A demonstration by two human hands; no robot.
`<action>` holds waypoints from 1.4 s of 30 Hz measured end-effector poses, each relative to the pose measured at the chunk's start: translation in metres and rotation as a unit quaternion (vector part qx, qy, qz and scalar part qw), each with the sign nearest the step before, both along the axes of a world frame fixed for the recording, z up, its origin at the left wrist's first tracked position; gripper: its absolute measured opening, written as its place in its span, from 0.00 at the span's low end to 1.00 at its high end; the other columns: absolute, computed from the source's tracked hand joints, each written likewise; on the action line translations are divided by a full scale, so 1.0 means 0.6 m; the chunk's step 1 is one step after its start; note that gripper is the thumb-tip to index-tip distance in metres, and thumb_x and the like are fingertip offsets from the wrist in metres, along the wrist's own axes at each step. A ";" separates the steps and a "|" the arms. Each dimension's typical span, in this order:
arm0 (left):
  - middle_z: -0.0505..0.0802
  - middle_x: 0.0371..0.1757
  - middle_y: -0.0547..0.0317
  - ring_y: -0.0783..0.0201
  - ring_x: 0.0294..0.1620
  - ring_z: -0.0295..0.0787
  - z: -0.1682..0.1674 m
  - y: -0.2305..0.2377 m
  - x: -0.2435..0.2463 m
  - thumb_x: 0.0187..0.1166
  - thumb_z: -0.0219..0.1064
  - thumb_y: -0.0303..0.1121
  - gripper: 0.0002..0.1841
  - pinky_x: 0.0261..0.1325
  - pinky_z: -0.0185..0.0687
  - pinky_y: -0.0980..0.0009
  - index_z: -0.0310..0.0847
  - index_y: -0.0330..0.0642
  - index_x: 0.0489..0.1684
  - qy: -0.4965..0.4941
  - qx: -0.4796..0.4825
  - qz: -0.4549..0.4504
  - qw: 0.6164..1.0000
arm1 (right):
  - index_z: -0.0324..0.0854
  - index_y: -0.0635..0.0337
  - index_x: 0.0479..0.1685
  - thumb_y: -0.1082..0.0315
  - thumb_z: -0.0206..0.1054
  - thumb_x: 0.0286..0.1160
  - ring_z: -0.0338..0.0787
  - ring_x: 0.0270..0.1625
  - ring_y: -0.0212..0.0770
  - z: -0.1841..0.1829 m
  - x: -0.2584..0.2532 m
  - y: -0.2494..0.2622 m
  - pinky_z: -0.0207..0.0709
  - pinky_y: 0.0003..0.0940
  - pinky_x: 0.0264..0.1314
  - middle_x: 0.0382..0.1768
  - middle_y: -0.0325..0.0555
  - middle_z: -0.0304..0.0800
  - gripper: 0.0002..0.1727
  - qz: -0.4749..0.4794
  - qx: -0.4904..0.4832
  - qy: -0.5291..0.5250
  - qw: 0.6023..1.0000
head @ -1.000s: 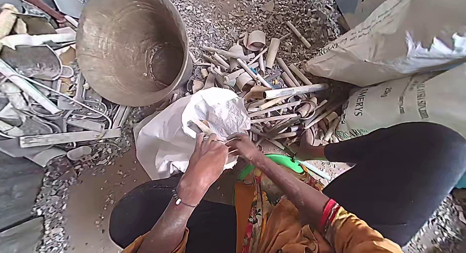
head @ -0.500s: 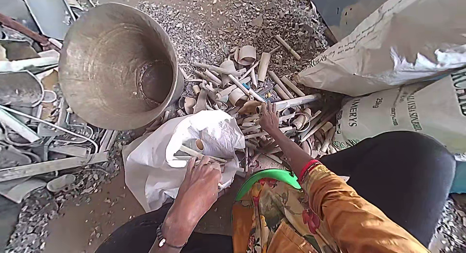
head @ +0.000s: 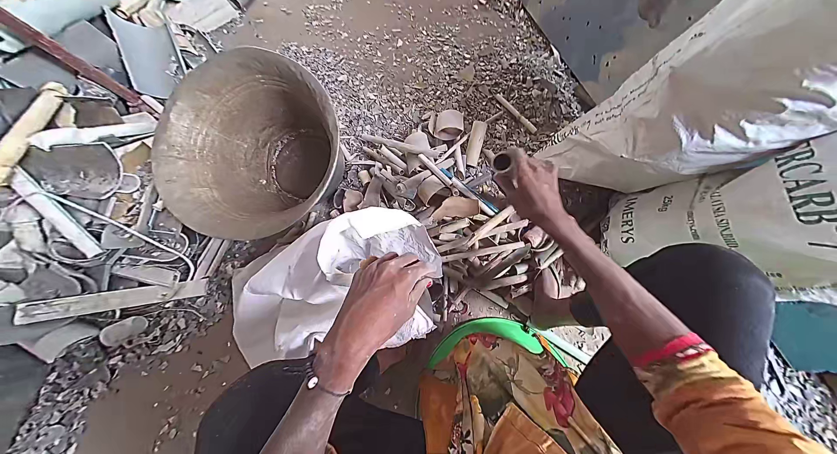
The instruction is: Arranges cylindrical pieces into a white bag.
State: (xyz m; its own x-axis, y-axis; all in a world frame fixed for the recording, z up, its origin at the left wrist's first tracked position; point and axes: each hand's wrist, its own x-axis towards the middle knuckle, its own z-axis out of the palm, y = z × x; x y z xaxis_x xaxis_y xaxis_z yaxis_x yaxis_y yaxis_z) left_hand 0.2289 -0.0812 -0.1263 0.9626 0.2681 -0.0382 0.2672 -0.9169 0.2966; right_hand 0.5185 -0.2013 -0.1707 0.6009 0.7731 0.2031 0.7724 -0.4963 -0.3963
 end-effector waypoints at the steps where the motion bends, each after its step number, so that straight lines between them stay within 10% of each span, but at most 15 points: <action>1: 0.96 0.48 0.55 0.48 0.51 0.94 0.001 -0.002 0.003 0.83 0.66 0.37 0.11 0.54 0.86 0.46 0.94 0.50 0.52 -0.032 0.005 0.005 0.999 | 0.71 0.67 0.76 0.62 0.69 0.82 0.88 0.59 0.75 0.044 0.002 -0.014 0.71 0.79 0.62 0.55 0.71 0.88 0.28 0.008 0.013 0.013 1.000; 9: 0.96 0.52 0.61 0.60 0.46 0.94 0.000 -0.047 0.011 0.86 0.61 0.48 0.17 0.48 0.89 0.58 0.92 0.58 0.61 -0.169 -0.100 0.001 0.981 | 0.68 0.63 0.81 0.58 0.69 0.78 0.90 0.61 0.25 0.209 -0.026 -0.149 0.88 0.22 0.62 0.64 0.42 0.86 0.33 0.222 0.111 0.167 0.954; 14: 0.82 0.79 0.64 0.67 0.75 0.80 -0.012 -0.077 0.029 0.80 0.69 0.51 0.33 0.74 0.81 0.61 0.69 0.59 0.87 -0.204 -0.261 0.014 0.943 | 0.71 0.61 0.77 0.61 0.66 0.81 0.93 0.52 0.27 0.124 -0.075 -0.130 0.90 0.24 0.53 0.55 0.34 0.91 0.27 0.253 0.200 0.364 0.874; 17: 0.79 0.82 0.61 0.66 0.74 0.82 -0.018 -0.082 0.042 0.72 0.78 0.46 0.47 0.67 0.86 0.64 0.55 0.55 0.94 -0.203 -0.338 0.026 0.919 | 0.69 0.60 0.78 0.64 0.62 0.84 0.95 0.48 0.29 0.094 -0.108 -0.113 0.93 0.28 0.50 0.52 0.35 0.92 0.24 0.251 0.193 0.438 0.841; 25: 0.92 0.62 0.56 0.66 0.44 0.97 0.011 -0.077 0.081 0.69 0.82 0.36 0.38 0.39 0.97 0.70 0.71 0.47 0.83 -0.245 -0.323 0.091 0.909 | 0.74 0.53 0.72 0.61 0.52 0.93 0.95 0.47 0.34 0.095 -0.115 -0.091 0.93 0.30 0.42 0.55 0.40 0.92 0.17 0.197 0.207 0.558 0.779; 42: 0.98 0.46 0.45 0.62 0.42 0.99 -0.060 -0.034 0.120 0.76 0.73 0.38 0.28 0.48 0.94 0.68 0.81 0.25 0.70 -0.350 -0.128 -0.002 0.928 | 0.70 0.57 0.77 0.60 0.61 0.88 0.94 0.41 0.30 0.055 -0.101 -0.072 0.91 0.26 0.41 0.49 0.40 0.93 0.23 0.191 0.232 0.456 0.838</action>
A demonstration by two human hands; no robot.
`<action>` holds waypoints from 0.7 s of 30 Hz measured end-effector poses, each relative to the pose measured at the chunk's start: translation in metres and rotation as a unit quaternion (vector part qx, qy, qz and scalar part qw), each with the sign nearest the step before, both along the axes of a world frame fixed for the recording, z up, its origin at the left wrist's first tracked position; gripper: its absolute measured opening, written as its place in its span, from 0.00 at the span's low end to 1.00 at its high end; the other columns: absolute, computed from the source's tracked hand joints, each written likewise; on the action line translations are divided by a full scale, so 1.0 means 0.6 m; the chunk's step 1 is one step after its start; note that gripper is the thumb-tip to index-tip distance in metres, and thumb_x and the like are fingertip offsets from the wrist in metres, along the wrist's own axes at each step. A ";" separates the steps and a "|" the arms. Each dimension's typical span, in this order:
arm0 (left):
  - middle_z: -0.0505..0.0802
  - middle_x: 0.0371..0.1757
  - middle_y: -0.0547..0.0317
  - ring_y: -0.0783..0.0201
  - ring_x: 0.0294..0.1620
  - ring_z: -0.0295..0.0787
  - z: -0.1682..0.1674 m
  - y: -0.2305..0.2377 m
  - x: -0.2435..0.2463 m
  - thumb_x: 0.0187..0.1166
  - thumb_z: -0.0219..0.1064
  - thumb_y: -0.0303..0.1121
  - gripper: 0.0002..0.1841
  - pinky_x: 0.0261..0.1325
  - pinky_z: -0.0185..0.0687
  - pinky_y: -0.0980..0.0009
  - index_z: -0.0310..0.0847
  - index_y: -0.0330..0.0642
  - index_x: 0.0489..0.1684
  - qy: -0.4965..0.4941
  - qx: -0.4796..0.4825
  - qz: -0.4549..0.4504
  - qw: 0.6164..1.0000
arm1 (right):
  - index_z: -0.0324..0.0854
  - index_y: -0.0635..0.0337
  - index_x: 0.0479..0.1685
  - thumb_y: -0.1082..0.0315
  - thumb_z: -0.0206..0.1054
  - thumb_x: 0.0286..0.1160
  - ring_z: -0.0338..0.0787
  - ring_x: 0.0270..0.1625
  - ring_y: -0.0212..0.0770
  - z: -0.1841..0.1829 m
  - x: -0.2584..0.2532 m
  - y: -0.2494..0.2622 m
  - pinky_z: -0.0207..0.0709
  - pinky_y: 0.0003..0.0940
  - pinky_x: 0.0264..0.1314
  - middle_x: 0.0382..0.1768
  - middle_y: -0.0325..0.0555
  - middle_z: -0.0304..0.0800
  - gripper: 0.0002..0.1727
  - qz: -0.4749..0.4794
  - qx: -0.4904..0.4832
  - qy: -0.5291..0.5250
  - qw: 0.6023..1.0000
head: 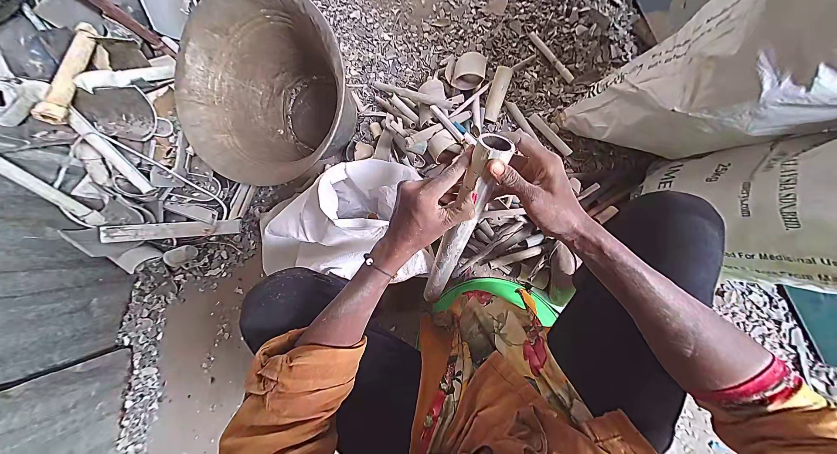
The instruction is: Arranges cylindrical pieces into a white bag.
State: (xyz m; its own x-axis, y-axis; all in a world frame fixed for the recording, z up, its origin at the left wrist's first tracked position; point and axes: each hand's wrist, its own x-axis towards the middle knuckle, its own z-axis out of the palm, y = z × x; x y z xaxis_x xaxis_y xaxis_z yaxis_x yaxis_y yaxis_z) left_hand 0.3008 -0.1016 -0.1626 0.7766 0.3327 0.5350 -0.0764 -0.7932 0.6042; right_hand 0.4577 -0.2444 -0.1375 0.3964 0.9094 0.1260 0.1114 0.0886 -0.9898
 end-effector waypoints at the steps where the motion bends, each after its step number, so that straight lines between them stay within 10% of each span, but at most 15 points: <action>1: 0.98 0.46 0.44 0.62 0.42 0.99 -0.002 0.001 0.002 0.76 0.72 0.37 0.28 0.48 0.93 0.69 0.81 0.26 0.71 0.005 0.005 -0.003 1.000 | 0.69 0.57 0.78 0.59 0.62 0.87 0.94 0.42 0.31 -0.002 0.000 -0.001 0.91 0.26 0.41 0.50 0.41 0.93 0.24 -0.006 -0.005 -0.014 1.000; 6: 0.94 0.32 0.49 0.58 0.22 0.86 0.013 0.014 0.002 0.80 0.58 0.24 0.23 0.27 0.81 0.61 0.83 0.37 0.73 0.109 0.076 -0.008 0.991 | 0.66 0.58 0.77 0.57 0.64 0.86 0.95 0.46 0.32 -0.004 0.003 -0.011 0.92 0.29 0.45 0.56 0.44 0.91 0.26 -0.050 -0.016 -0.089 0.995; 8: 0.94 0.36 0.50 0.51 0.28 0.90 0.024 0.027 -0.017 0.87 0.58 0.34 0.19 0.33 0.85 0.50 0.86 0.48 0.71 0.243 0.102 -0.015 0.965 | 0.62 0.55 0.82 0.60 0.62 0.88 0.95 0.42 0.36 0.005 0.012 -0.025 0.92 0.34 0.40 0.58 0.47 0.90 0.27 -0.092 -0.032 -0.101 0.990; 10: 0.95 0.54 0.46 0.43 0.54 0.92 0.026 0.030 -0.045 0.87 0.62 0.51 0.22 0.59 0.83 0.38 0.84 0.53 0.74 0.446 0.078 -0.012 0.892 | 0.57 0.52 0.86 0.59 0.59 0.91 0.94 0.41 0.38 0.014 0.037 -0.038 0.92 0.37 0.40 0.58 0.48 0.89 0.29 -0.157 -0.062 -0.112 0.979; 12: 0.84 0.76 0.44 0.39 0.80 0.75 0.019 0.023 -0.067 0.80 0.69 0.54 0.32 0.82 0.59 0.33 0.76 0.52 0.82 0.637 0.039 -0.010 0.769 | 0.54 0.59 0.88 0.61 0.57 0.90 0.94 0.45 0.36 0.008 0.078 -0.044 0.92 0.38 0.48 0.56 0.50 0.89 0.30 -0.234 -0.048 -0.120 0.963; 15: 0.82 0.74 0.34 0.33 0.79 0.73 0.032 -0.004 -0.085 0.78 0.72 0.34 0.26 0.82 0.55 0.32 0.77 0.36 0.75 0.750 0.056 -0.002 0.659 | 0.59 0.58 0.83 0.60 0.53 0.92 0.95 0.46 0.34 -0.003 0.115 -0.060 0.95 0.38 0.43 0.58 0.44 0.84 0.26 -0.316 -0.012 -0.055 0.947; 21: 0.89 0.60 0.37 0.37 0.69 0.83 0.077 -0.021 -0.146 0.81 0.64 0.24 0.10 0.75 0.68 0.40 0.87 0.32 0.53 0.699 0.064 -0.028 0.712 | 0.60 0.51 0.83 0.55 0.53 0.93 0.88 0.60 0.47 -0.054 0.078 -0.052 0.89 0.54 0.53 0.68 0.50 0.76 0.25 -0.419 -0.069 0.109 0.899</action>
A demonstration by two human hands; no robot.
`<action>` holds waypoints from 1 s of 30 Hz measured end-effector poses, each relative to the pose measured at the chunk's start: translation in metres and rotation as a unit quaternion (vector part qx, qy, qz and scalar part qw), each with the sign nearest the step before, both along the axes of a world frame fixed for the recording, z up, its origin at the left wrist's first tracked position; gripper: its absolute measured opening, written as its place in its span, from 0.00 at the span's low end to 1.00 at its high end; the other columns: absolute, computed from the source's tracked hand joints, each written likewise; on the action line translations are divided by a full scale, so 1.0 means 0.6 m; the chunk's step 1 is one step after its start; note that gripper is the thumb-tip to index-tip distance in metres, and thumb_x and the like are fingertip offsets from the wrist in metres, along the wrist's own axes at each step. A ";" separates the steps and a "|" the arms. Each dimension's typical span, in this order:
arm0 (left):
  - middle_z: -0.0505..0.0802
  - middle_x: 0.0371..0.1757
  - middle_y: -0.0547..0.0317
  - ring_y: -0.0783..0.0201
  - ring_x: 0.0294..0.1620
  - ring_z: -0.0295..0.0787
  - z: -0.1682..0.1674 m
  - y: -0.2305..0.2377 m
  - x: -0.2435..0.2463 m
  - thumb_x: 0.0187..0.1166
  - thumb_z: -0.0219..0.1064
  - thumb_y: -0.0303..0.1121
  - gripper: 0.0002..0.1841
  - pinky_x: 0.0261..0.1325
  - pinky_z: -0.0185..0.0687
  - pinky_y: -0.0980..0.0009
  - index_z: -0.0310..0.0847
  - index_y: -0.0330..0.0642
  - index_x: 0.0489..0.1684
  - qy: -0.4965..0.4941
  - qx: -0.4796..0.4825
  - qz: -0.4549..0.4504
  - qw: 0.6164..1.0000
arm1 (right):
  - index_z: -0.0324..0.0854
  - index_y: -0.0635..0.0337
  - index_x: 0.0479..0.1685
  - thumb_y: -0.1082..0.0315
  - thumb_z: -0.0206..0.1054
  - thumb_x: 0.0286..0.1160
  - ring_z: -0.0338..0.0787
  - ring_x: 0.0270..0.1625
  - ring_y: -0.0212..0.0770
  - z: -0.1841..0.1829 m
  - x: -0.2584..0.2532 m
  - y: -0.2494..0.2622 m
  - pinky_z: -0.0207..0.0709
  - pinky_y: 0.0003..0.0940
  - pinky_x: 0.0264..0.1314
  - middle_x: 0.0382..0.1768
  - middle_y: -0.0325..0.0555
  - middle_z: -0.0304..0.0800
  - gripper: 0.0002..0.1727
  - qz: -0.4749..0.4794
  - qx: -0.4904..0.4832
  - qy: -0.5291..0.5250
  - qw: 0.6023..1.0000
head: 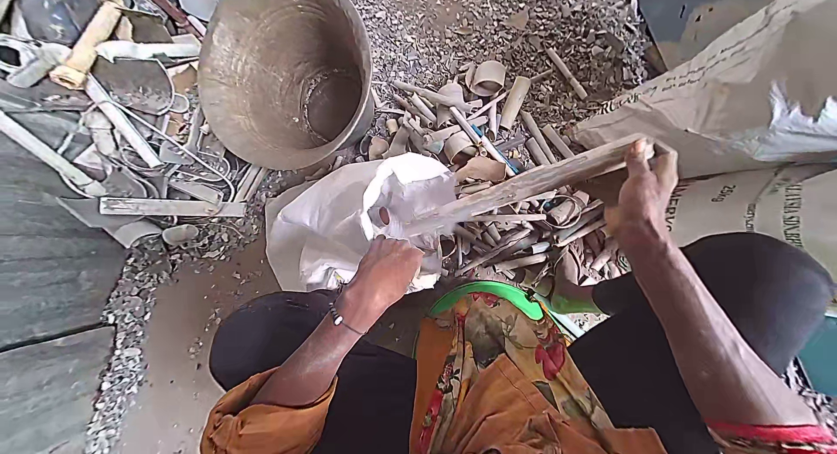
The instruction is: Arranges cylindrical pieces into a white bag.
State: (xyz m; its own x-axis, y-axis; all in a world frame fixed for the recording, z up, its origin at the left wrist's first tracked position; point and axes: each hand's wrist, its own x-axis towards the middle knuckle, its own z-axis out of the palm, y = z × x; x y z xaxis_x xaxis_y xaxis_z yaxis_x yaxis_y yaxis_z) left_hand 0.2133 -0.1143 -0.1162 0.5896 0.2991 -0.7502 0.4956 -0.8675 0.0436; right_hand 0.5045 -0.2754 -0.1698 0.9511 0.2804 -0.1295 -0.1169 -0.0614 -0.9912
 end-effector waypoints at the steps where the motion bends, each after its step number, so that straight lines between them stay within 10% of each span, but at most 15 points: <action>1: 0.90 0.59 0.38 0.38 0.68 0.84 0.004 0.002 -0.011 0.82 0.64 0.25 0.09 0.75 0.69 0.41 0.88 0.33 0.52 -0.012 -0.001 0.002 1.000 | 0.58 0.51 0.84 0.52 0.52 0.93 0.88 0.61 0.49 -0.012 -0.025 0.011 0.89 0.55 0.53 0.70 0.52 0.75 0.27 0.000 -0.013 0.026 1.000; 6: 0.91 0.57 0.40 0.39 0.66 0.85 0.011 0.025 -0.030 0.80 0.67 0.29 0.09 0.75 0.70 0.42 0.90 0.36 0.51 -0.069 -0.004 0.014 0.998 | 0.44 0.51 0.91 0.59 0.53 0.94 0.87 0.60 0.58 -0.084 -0.213 0.124 0.88 0.57 0.50 0.73 0.63 0.72 0.32 0.020 0.035 0.245 0.969; 9: 0.90 0.59 0.42 0.41 0.68 0.84 0.007 0.034 -0.023 0.82 0.66 0.29 0.10 0.75 0.70 0.42 0.89 0.37 0.53 -0.063 -0.011 -0.001 0.998 | 0.55 0.62 0.89 0.69 0.57 0.89 0.91 0.58 0.54 -0.142 -0.341 0.170 0.89 0.48 0.53 0.69 0.66 0.80 0.30 0.234 -0.049 0.353 0.905; 16: 0.88 0.62 0.37 0.38 0.69 0.82 -0.006 0.008 0.013 0.82 0.63 0.24 0.11 0.71 0.72 0.41 0.86 0.33 0.56 0.054 -0.018 -0.003 0.998 | 0.83 0.68 0.65 0.68 0.58 0.86 0.92 0.58 0.53 -0.246 -0.304 0.138 0.80 0.51 0.66 0.56 0.60 0.92 0.18 0.461 -0.325 0.019 0.826; 23: 0.90 0.62 0.42 0.40 0.70 0.82 -0.020 0.025 -0.002 0.80 0.68 0.31 0.11 0.75 0.70 0.44 0.90 0.38 0.54 0.026 -0.045 0.007 0.999 | 0.76 0.73 0.71 0.68 0.62 0.80 0.83 0.72 0.64 -0.329 -0.096 0.042 0.73 0.60 0.75 0.66 0.70 0.83 0.23 0.231 -0.482 0.053 0.843; 26: 0.90 0.65 0.47 0.44 0.71 0.82 -0.033 0.031 0.003 0.81 0.69 0.35 0.12 0.75 0.70 0.44 0.91 0.43 0.56 0.043 -0.056 0.003 0.997 | 0.66 0.70 0.78 0.64 0.68 0.82 0.86 0.63 0.59 -0.381 -0.068 0.043 0.82 0.52 0.62 0.67 0.70 0.80 0.30 0.024 -0.309 0.238 0.920; 30: 0.90 0.65 0.47 0.43 0.72 0.82 -0.039 0.025 0.024 0.81 0.69 0.37 0.13 0.77 0.68 0.43 0.91 0.42 0.56 0.067 -0.051 -0.018 0.996 | 0.49 0.61 0.91 0.42 0.69 0.78 0.74 0.80 0.63 -0.403 -0.061 0.071 0.76 0.61 0.72 0.84 0.67 0.64 0.50 -0.069 -0.094 0.430 0.895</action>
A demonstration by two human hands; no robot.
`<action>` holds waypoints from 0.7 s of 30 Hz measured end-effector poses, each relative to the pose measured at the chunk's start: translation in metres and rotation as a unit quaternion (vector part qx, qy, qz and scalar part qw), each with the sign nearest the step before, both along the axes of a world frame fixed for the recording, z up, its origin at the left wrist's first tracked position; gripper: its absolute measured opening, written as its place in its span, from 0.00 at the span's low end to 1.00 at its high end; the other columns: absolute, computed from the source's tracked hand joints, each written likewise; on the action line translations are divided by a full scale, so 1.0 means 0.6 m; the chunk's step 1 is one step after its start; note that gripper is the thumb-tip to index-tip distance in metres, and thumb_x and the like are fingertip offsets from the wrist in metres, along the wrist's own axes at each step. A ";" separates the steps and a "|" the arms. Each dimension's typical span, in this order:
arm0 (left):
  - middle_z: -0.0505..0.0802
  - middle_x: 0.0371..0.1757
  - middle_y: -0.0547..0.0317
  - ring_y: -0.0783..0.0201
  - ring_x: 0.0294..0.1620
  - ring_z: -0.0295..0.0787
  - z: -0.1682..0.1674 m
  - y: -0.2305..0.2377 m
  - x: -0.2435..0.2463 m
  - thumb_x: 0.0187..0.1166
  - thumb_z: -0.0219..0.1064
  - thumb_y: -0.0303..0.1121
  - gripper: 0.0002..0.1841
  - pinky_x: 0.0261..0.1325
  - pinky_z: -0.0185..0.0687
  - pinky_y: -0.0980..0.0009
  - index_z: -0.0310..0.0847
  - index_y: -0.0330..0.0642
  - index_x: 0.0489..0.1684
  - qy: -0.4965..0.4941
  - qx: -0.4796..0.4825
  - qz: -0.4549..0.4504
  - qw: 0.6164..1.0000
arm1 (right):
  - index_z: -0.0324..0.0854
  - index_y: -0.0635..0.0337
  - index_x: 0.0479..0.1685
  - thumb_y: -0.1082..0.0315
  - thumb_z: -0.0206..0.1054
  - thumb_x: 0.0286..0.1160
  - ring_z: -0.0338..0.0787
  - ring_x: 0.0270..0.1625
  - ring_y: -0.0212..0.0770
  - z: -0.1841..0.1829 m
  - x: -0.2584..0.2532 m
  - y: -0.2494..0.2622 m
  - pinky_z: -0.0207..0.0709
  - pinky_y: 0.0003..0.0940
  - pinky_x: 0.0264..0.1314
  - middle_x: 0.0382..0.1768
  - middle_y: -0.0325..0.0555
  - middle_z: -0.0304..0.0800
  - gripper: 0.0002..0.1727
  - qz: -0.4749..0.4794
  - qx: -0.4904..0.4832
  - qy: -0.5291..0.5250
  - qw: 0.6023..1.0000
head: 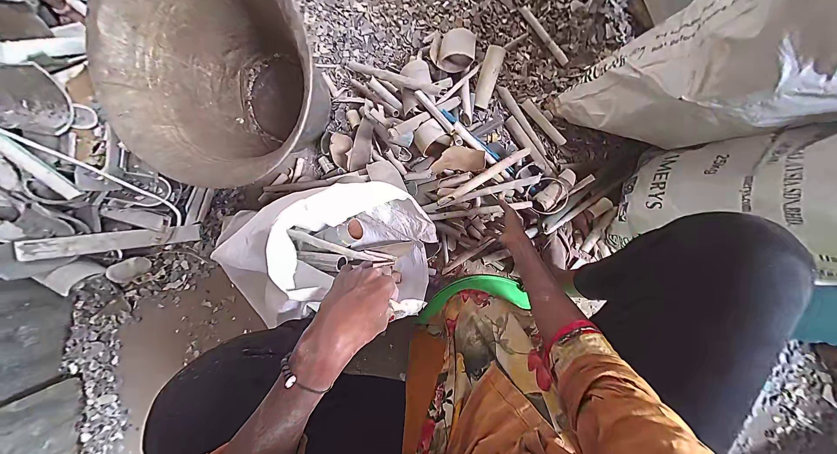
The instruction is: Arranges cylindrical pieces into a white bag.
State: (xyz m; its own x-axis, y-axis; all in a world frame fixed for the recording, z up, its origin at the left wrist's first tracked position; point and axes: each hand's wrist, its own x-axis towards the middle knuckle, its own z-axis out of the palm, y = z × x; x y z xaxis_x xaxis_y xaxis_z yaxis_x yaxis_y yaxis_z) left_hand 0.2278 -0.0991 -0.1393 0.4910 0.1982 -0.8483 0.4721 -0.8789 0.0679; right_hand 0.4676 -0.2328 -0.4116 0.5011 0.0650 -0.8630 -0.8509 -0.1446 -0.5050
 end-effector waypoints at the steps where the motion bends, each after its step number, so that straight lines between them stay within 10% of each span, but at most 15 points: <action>1: 0.90 0.65 0.47 0.44 0.71 0.82 -0.003 0.000 0.005 0.81 0.69 0.37 0.13 0.78 0.68 0.44 0.91 0.43 0.55 0.001 0.004 -0.003 1.000 | 0.45 0.60 0.92 0.40 0.71 0.75 0.71 0.82 0.64 0.002 0.003 0.016 0.74 0.63 0.74 0.85 0.67 0.61 0.54 -0.019 0.009 0.002 1.000; 5: 0.90 0.66 0.50 0.46 0.72 0.82 -0.015 0.005 0.026 0.81 0.69 0.39 0.13 0.77 0.69 0.44 0.92 0.44 0.54 0.023 0.002 0.005 1.000 | 0.38 0.61 0.94 0.34 0.75 0.65 0.60 0.88 0.65 0.022 0.022 0.073 0.64 0.70 0.82 0.89 0.67 0.52 0.66 -0.024 -0.022 0.023 0.999; 10: 0.90 0.64 0.48 0.46 0.72 0.82 -0.041 0.015 0.031 0.82 0.69 0.42 0.15 0.78 0.69 0.45 0.91 0.41 0.53 0.028 -0.026 0.018 0.999 | 0.34 0.59 0.94 0.42 0.83 0.59 0.70 0.80 0.66 -0.013 0.039 0.097 0.75 0.67 0.70 0.84 0.70 0.59 0.69 -0.053 -0.028 0.037 0.998; 21: 0.89 0.66 0.46 0.45 0.75 0.80 -0.040 -0.003 0.042 0.83 0.67 0.41 0.15 0.80 0.66 0.44 0.90 0.42 0.57 0.049 -0.007 -0.007 0.999 | 0.64 0.71 0.76 0.76 0.75 0.59 0.81 0.61 0.60 0.046 0.018 0.064 0.79 0.59 0.56 0.64 0.68 0.77 0.39 -0.150 -0.064 -0.061 0.985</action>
State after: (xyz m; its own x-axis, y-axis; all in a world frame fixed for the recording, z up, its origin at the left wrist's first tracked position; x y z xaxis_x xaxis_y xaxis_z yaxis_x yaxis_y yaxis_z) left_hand 0.2533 -0.1009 -0.1632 0.4088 0.1800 -0.8947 0.4647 -0.8848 0.0343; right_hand 0.4786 -0.1943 -0.3843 0.5818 -0.2064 -0.7867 -0.7991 0.0346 -0.6001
